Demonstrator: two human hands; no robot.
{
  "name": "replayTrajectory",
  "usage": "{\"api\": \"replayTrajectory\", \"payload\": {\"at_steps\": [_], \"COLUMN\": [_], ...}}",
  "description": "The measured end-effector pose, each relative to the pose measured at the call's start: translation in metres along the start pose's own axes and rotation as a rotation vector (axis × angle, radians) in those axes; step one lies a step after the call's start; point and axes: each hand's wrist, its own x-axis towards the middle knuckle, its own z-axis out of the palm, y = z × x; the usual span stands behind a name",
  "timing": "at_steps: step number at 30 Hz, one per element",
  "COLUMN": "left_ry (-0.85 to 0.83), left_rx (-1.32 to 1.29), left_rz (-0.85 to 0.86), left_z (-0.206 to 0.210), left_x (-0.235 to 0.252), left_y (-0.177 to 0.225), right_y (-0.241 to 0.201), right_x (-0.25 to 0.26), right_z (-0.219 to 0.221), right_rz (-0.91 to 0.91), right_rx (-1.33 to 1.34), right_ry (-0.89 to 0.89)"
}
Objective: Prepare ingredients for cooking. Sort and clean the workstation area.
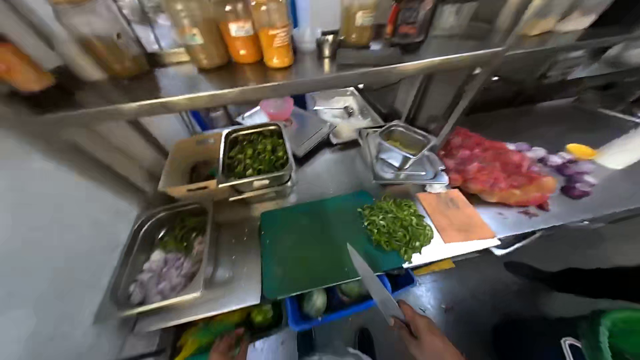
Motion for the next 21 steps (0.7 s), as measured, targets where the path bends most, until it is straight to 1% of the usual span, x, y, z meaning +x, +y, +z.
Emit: {"api": "replayTrajectory", "payload": {"at_steps": [1,2,3,5,6,7,9,12,13,14,16,17,18,20,21], "left_ry": [0.002,-0.020,-0.084,-0.276,-0.349,-0.413,-0.530,-0.692,-0.676,-0.586,-0.313,-0.240,-0.258,-0.352,-0.375], "left_rx": [-0.005,0.021,0.102,0.345,0.424,0.455,0.431,0.435,0.401,0.299,0.005,-0.103,-0.124,-0.035,-0.049], "left_rz": [0.051,0.036,-0.012,-0.139,-0.202,-0.262,-0.326,-0.283,-0.298,-0.349,-0.449,-0.468,-0.476,-0.411,-0.387], "left_z": [0.013,0.024,0.028,0.034,0.041,0.050,0.074,0.101,0.109,0.118,0.153,0.163,0.164,0.144,0.134], "left_x": [0.007,0.013,0.022,0.044,0.055,0.065,0.080,0.098,0.101,0.103,0.108,0.112,0.115,0.115,0.112], "left_y": [-0.012,-0.013,-0.004,0.025,0.039,0.042,0.032,0.022,0.020,0.016,-0.007,-0.012,-0.012,-0.002,0.002], "right_y": [-0.001,-0.003,-0.006,-0.012,-0.014,-0.014,-0.016,-0.013,-0.013,-0.013,-0.013,-0.014,-0.015,-0.015,-0.015], "right_x": [0.009,0.017,0.024,0.032,0.037,0.040,0.043,0.043,0.042,0.040,0.035,0.034,0.034,0.034,0.034], "right_z": [0.002,0.004,0.007,0.011,0.011,0.011,0.011,0.008,0.008,0.007,0.006,0.005,0.005,0.008,0.009], "right_rz": [-0.005,-0.009,-0.022,-0.053,-0.075,-0.093,-0.099,-0.091,-0.092,-0.095,-0.096,-0.089,-0.076,-0.038,-0.020], "right_rx": [-0.002,-0.003,-0.003,-0.006,-0.011,-0.012,-0.032,-0.071,-0.078,-0.086,-0.100,-0.101,-0.103,-0.093,-0.082], "right_ry": [0.009,0.009,-0.004,-0.045,-0.055,-0.062,-0.089,-0.115,-0.117,-0.115,-0.117,-0.118,-0.119,-0.109,-0.098]}}
